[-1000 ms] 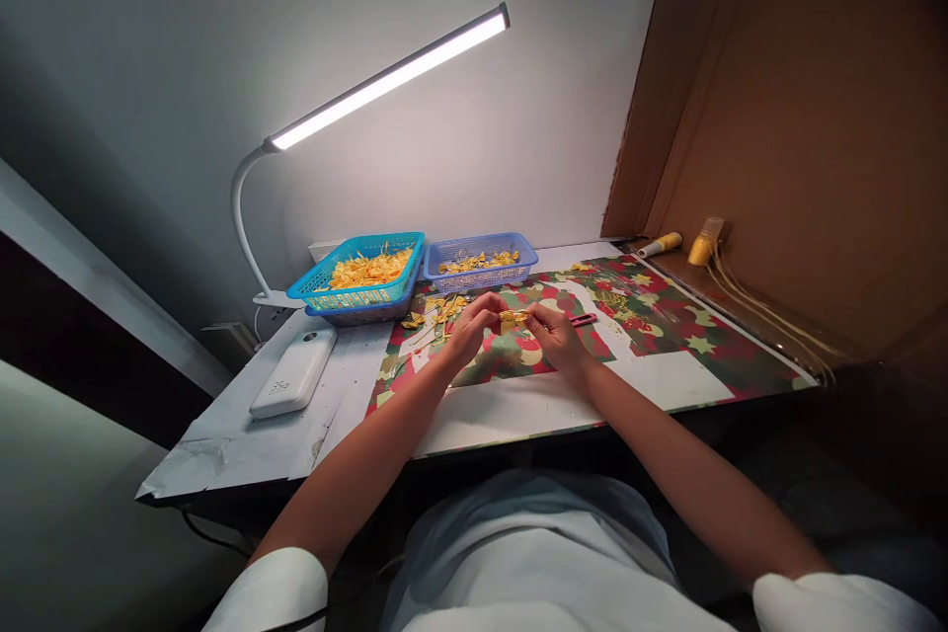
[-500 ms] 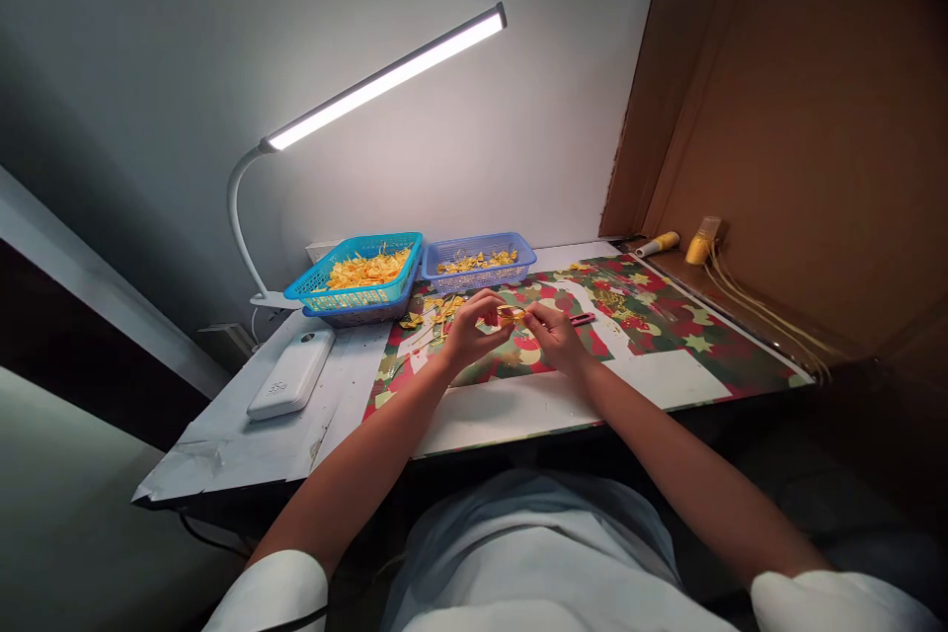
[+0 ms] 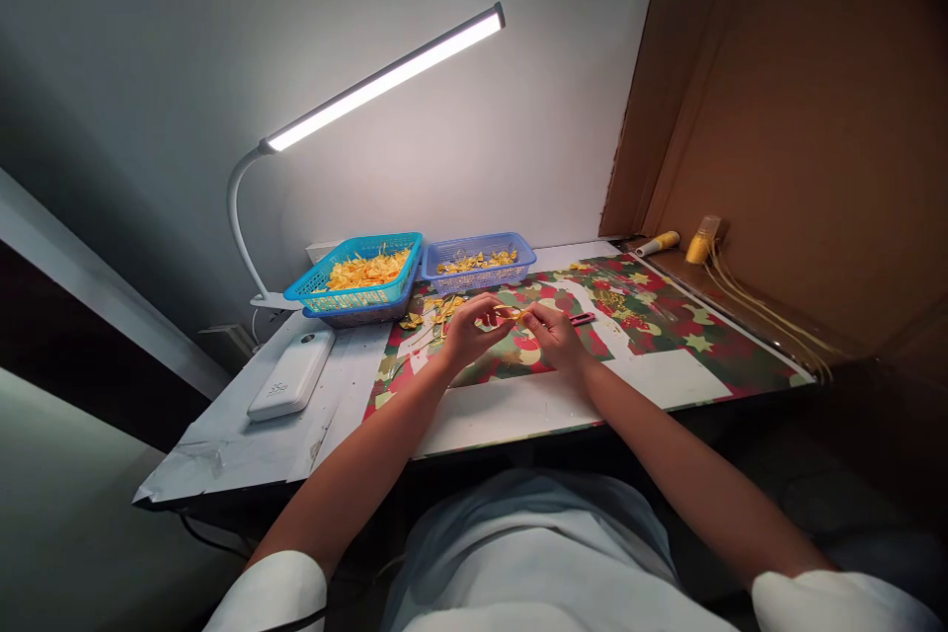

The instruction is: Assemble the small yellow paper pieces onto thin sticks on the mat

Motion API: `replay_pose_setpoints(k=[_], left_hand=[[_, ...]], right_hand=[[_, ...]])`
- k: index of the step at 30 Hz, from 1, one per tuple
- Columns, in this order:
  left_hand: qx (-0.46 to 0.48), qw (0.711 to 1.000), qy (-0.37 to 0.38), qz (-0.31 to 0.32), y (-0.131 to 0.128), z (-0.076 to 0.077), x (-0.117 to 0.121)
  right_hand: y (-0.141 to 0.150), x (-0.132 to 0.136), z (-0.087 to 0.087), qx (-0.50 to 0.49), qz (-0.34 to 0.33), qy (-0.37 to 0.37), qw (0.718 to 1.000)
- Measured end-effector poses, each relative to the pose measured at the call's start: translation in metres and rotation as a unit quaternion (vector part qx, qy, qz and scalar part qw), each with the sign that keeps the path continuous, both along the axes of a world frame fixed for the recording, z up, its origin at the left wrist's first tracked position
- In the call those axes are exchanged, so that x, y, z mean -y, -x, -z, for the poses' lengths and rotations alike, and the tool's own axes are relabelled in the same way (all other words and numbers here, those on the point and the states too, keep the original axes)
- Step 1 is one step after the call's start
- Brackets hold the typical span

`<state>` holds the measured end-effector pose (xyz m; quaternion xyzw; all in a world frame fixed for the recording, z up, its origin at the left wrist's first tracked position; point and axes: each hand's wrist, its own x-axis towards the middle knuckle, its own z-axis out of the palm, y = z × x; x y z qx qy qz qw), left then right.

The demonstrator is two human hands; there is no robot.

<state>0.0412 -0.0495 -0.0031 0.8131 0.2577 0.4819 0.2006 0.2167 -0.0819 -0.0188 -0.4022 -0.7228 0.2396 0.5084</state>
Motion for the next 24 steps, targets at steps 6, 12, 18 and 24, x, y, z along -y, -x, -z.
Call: replay_pose_setpoints(k=[6,12,18,24], left_hand=[[0.038,0.991,0.117,0.054,-0.0028,0.0017,0.0015],[0.052,0.943,0.302,0.129,0.0009,-0.0052,0.0013],[-0.039,0.936,0.335,0.104,0.003,-0.0066,-0.0008],[-0.044,0.935,0.324,0.135,0.0051,-0.004,-0.0055]], right_hand=[[-0.0003,0.0,0.0001,0.01,-0.003,-0.007,1.0],[-0.0038,-0.0024,-0.0001,0.122,0.009,-0.069,0.99],[-0.0075,-0.003,-0.0014,0.224,0.013,-0.103,0.969],[-0.0075,0.0001,-0.0056,0.2,0.009,-0.058,0.978]])
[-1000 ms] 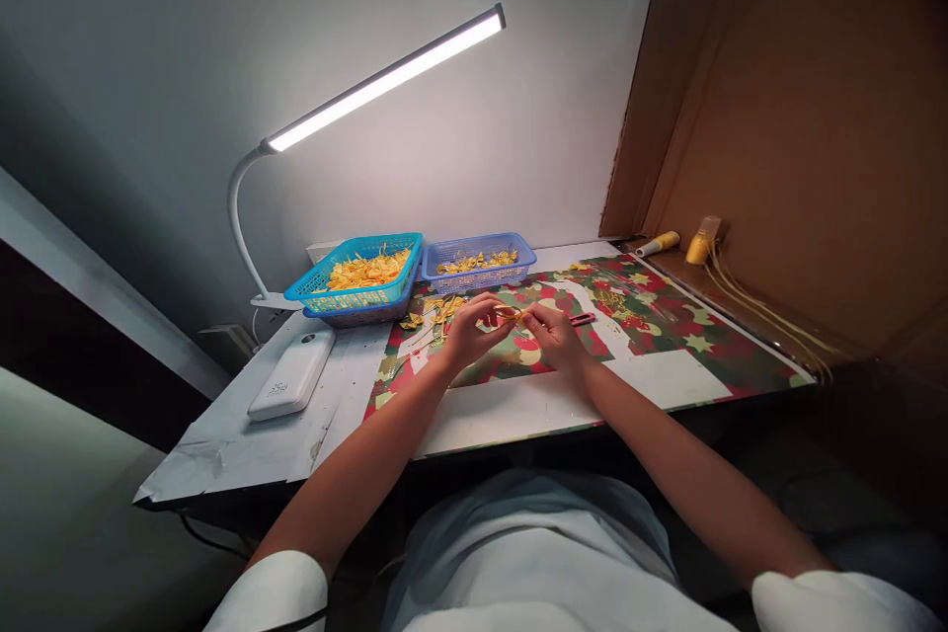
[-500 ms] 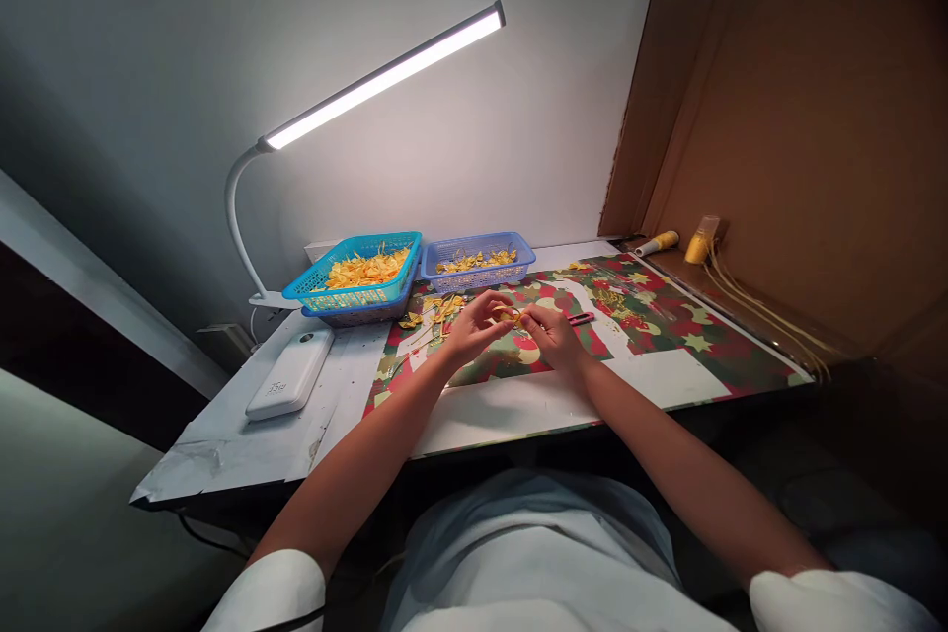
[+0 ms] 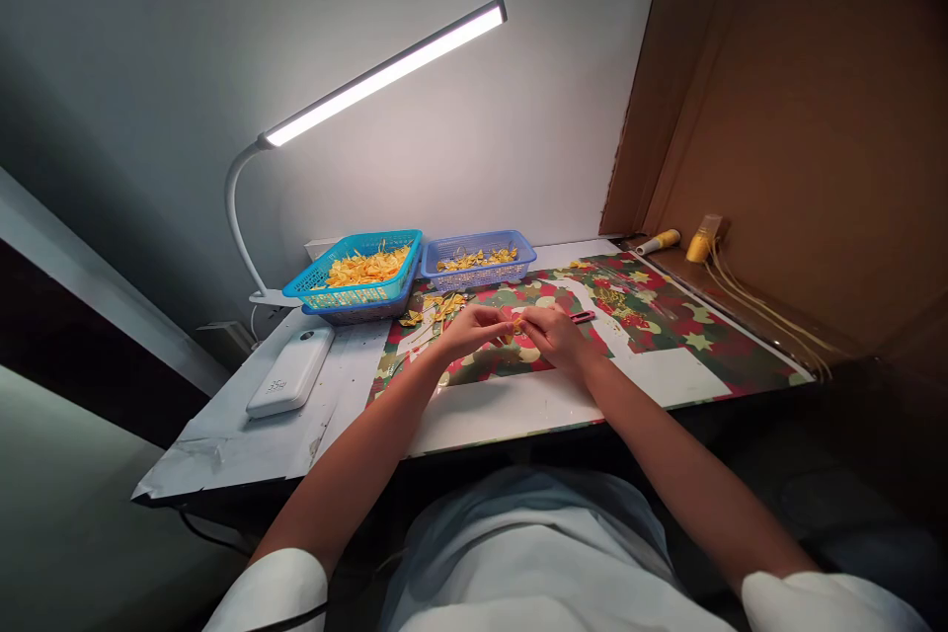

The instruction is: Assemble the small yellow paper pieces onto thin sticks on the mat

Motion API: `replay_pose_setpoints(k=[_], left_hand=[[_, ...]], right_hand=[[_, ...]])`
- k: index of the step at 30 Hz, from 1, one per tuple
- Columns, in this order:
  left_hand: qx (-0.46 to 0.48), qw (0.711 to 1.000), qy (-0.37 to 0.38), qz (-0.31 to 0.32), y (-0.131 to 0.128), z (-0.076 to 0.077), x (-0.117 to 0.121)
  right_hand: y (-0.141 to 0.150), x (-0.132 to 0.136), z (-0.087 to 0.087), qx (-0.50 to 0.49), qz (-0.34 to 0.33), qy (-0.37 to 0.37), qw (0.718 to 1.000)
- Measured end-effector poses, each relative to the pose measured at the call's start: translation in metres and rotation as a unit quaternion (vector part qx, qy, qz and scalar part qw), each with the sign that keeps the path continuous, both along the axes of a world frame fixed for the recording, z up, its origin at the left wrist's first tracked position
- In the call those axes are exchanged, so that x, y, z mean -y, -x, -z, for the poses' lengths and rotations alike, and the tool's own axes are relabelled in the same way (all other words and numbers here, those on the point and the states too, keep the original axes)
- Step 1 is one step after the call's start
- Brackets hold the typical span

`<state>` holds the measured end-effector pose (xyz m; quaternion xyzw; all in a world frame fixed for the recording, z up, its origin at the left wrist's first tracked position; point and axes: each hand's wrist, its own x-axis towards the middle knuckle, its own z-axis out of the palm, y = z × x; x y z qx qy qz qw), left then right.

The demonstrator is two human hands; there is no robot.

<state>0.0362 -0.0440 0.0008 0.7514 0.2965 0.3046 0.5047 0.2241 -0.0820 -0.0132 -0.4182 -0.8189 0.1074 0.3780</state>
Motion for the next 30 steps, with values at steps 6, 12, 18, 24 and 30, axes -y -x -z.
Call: replay_pose_setpoints(k=[6,12,18,24,30], left_hand=[[0.006,0.999,-0.024,-0.02,0.0,-0.002,0.0],[-0.015,0.992,-0.093,-0.089,-0.002,0.003,-0.003],[-0.058,0.977,-0.164,-0.125,-0.002,0.004,-0.001],[-0.093,0.963,-0.193,-0.166,-0.005,0.008,-0.001],[-0.098,0.954,-0.232,-0.162,-0.009,0.013,-0.001]], right_hand=[[-0.012,-0.009,0.003,-0.017,0.063,0.001,0.998],[-0.058,-0.023,0.017,0.082,0.247,0.07,0.963],[-0.058,-0.022,0.016,0.151,0.281,0.15,0.936],[-0.047,-0.023,0.013,0.066,0.265,0.128,0.953],[-0.022,-0.015,0.014,-0.077,0.119,0.088,0.986]])
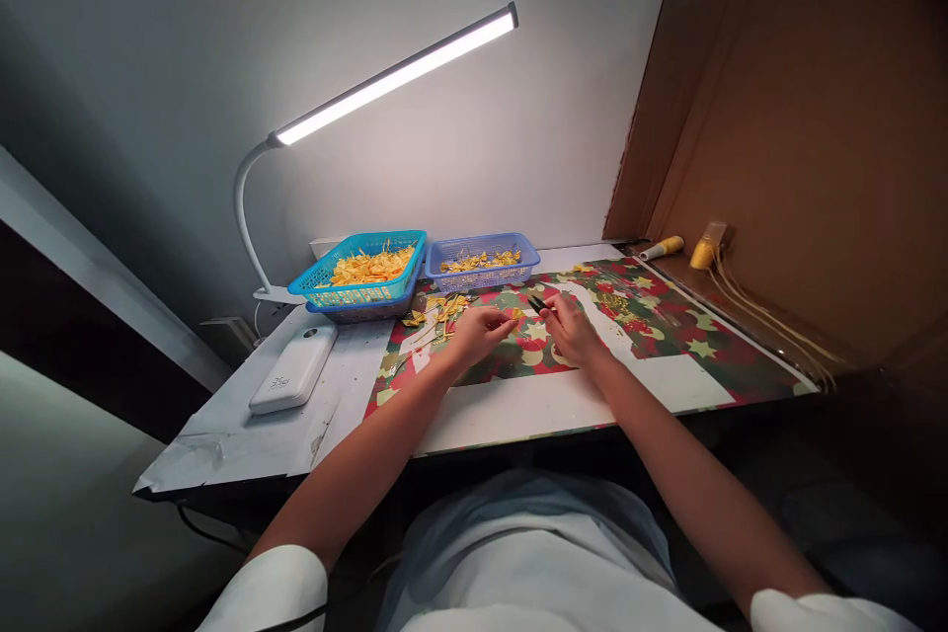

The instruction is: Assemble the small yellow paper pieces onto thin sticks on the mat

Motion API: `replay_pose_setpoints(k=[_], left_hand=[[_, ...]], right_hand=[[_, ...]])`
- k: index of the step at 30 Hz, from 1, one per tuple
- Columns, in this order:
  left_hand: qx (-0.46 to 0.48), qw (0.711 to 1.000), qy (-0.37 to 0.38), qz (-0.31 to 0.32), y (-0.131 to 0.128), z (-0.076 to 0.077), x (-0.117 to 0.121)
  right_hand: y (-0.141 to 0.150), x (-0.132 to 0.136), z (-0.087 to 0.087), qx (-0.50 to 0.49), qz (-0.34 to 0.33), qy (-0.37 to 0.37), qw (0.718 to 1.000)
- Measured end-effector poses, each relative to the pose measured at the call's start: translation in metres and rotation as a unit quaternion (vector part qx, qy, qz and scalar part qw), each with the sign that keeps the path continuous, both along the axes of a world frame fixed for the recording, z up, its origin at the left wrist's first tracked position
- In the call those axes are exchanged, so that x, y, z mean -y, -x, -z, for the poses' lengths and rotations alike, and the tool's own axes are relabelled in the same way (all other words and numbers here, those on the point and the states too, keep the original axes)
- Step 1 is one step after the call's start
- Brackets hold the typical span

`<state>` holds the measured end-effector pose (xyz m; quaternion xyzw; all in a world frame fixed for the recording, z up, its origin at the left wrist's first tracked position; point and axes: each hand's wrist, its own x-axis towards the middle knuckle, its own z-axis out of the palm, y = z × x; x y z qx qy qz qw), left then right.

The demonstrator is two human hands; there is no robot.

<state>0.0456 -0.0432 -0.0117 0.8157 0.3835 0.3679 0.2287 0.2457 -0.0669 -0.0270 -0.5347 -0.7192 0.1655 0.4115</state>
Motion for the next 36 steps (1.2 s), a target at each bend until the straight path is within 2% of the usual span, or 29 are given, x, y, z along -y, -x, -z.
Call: replay_pose_setpoints(k=[4,10,30,36], left_hand=[[0.01,1.0,-0.014,-0.001,-0.002,0.001,0.002],[0.026,0.999,-0.021,-0.002,-0.003,0.002,0.002],[0.028,0.999,-0.03,-0.003,-0.003,-0.002,0.005],[0.02,0.999,-0.026,-0.004,-0.003,-0.002,0.006]], right_hand=[[0.013,0.008,-0.003,0.051,-0.035,0.016,0.998],[0.016,0.015,-0.009,0.103,-0.01,0.019,0.994],[0.021,0.015,-0.009,0.164,0.044,0.037,0.985],[0.021,0.015,-0.008,0.161,0.036,0.041,0.985]])
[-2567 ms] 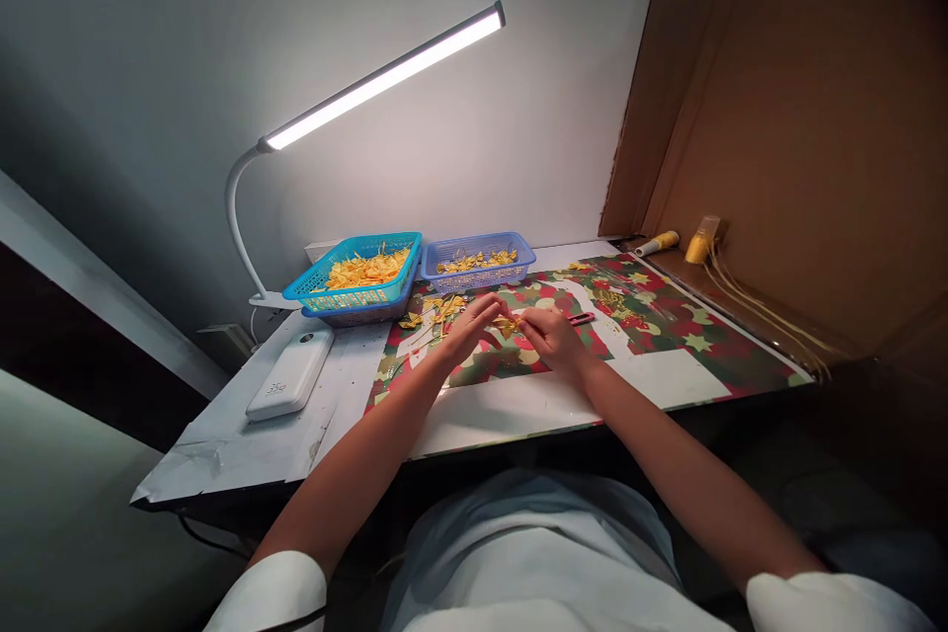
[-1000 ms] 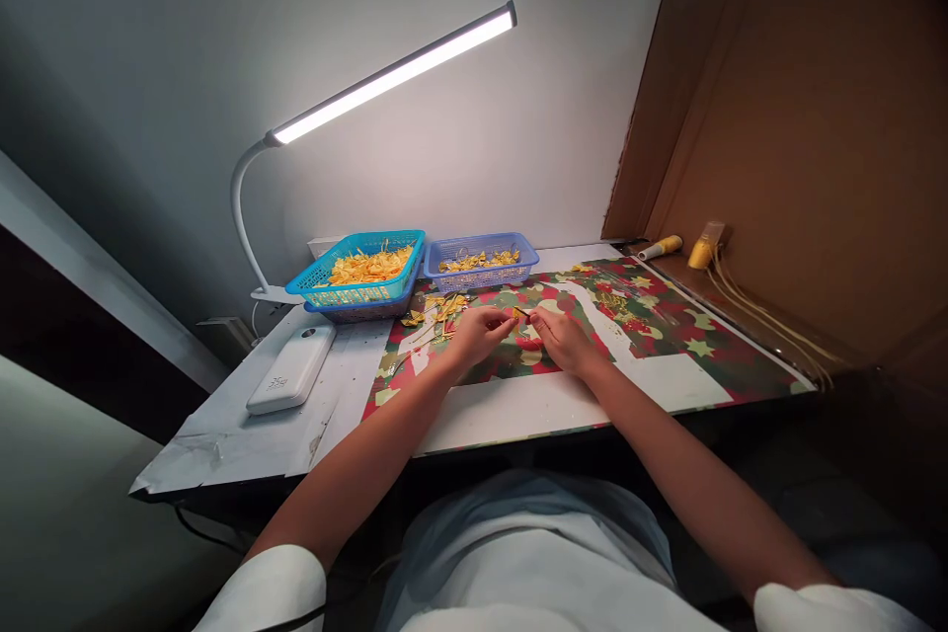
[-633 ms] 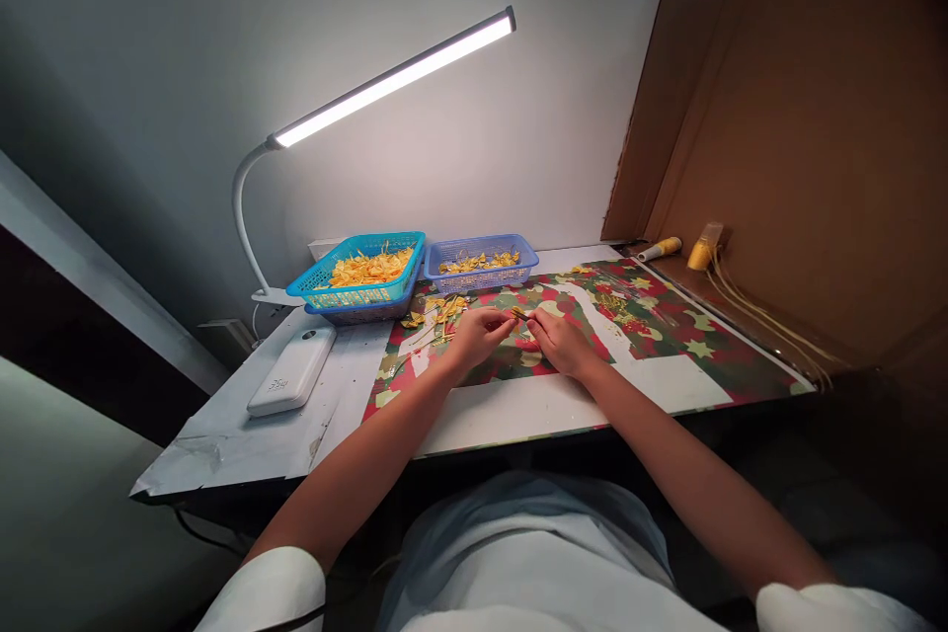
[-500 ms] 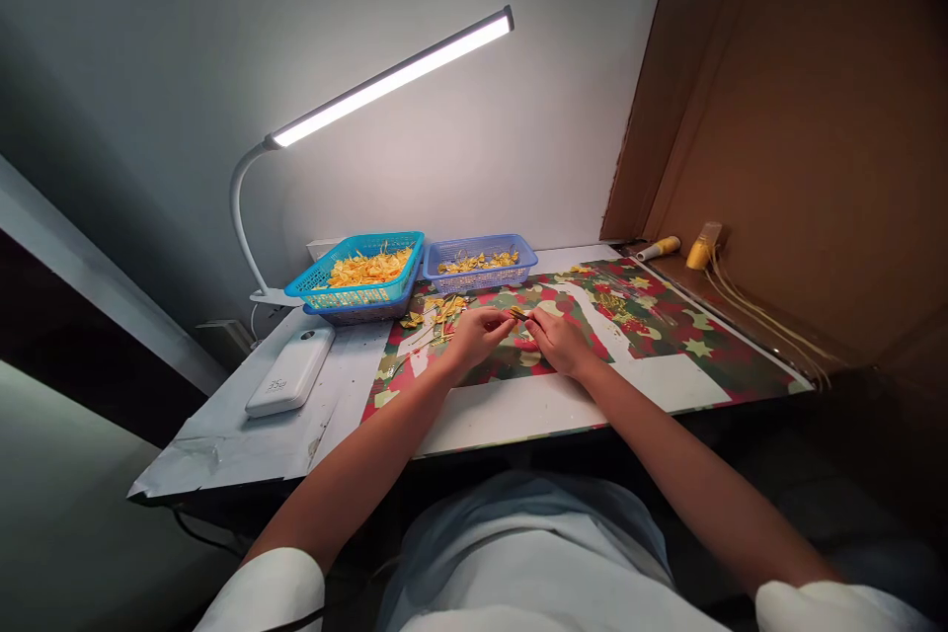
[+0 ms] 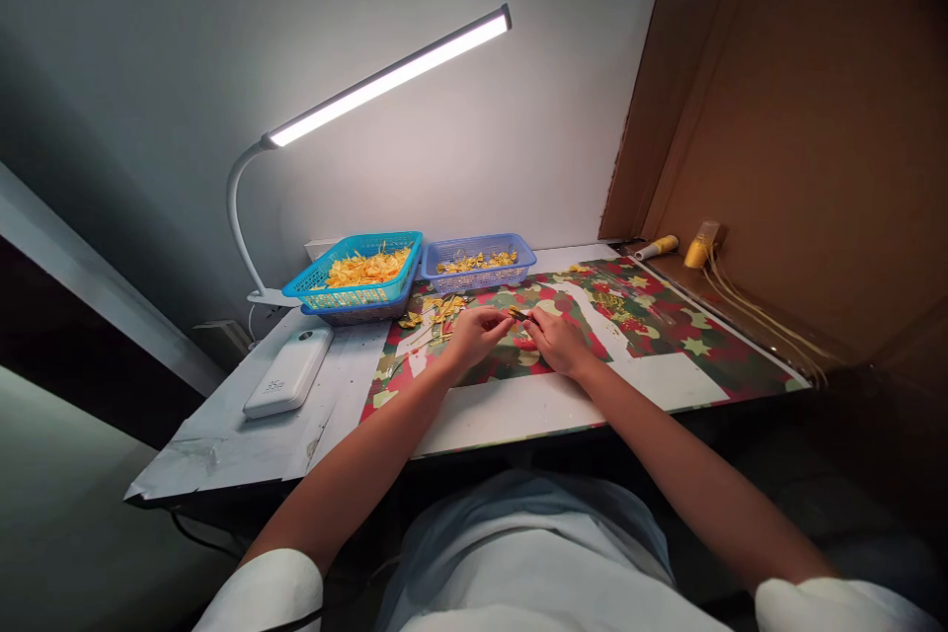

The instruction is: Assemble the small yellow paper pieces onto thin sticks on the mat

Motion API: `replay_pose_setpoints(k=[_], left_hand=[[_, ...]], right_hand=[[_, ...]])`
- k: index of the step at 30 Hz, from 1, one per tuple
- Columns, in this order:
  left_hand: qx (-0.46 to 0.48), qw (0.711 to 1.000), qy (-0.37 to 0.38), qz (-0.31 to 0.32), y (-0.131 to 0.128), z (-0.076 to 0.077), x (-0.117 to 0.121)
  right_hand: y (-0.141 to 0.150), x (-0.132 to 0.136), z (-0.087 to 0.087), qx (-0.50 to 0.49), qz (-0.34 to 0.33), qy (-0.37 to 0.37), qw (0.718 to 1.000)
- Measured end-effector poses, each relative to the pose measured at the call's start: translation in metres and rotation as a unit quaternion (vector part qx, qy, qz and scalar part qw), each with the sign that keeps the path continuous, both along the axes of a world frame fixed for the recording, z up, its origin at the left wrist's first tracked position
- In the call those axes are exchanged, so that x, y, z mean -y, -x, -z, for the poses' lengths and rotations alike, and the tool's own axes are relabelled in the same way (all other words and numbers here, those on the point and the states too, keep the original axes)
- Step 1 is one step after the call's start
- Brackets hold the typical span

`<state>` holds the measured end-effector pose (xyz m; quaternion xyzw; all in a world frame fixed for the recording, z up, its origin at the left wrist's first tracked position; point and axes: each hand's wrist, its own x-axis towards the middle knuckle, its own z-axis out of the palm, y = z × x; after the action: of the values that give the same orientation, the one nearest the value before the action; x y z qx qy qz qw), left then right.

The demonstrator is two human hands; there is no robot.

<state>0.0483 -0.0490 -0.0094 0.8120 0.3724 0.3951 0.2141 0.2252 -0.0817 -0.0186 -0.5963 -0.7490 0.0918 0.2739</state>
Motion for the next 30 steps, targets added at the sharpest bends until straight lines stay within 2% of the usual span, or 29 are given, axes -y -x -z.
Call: replay_pose_setpoints(k=[14,20,24,28,30], left_hand=[[-0.001,1.0,-0.001,0.007,-0.001,0.001,0.0],[0.006,1.0,0.02,0.006,0.0,0.005,-0.003],[0.06,0.993,0.104,0.013,0.0,0.008,-0.009],[0.171,0.95,0.256,0.042,0.001,0.008,-0.015],[0.196,0.934,0.294,0.049,0.002,0.005,-0.015]], right_hand=[[0.001,0.001,-0.001,-0.014,0.002,-0.011,1.0],[0.002,0.001,-0.001,-0.002,0.012,-0.011,1.0],[0.0,-0.001,0.0,-0.031,0.014,-0.016,0.999],[-0.009,-0.007,0.001,-0.096,0.035,-0.018,0.995],[-0.014,-0.008,0.001,-0.122,0.043,-0.015,0.992]])
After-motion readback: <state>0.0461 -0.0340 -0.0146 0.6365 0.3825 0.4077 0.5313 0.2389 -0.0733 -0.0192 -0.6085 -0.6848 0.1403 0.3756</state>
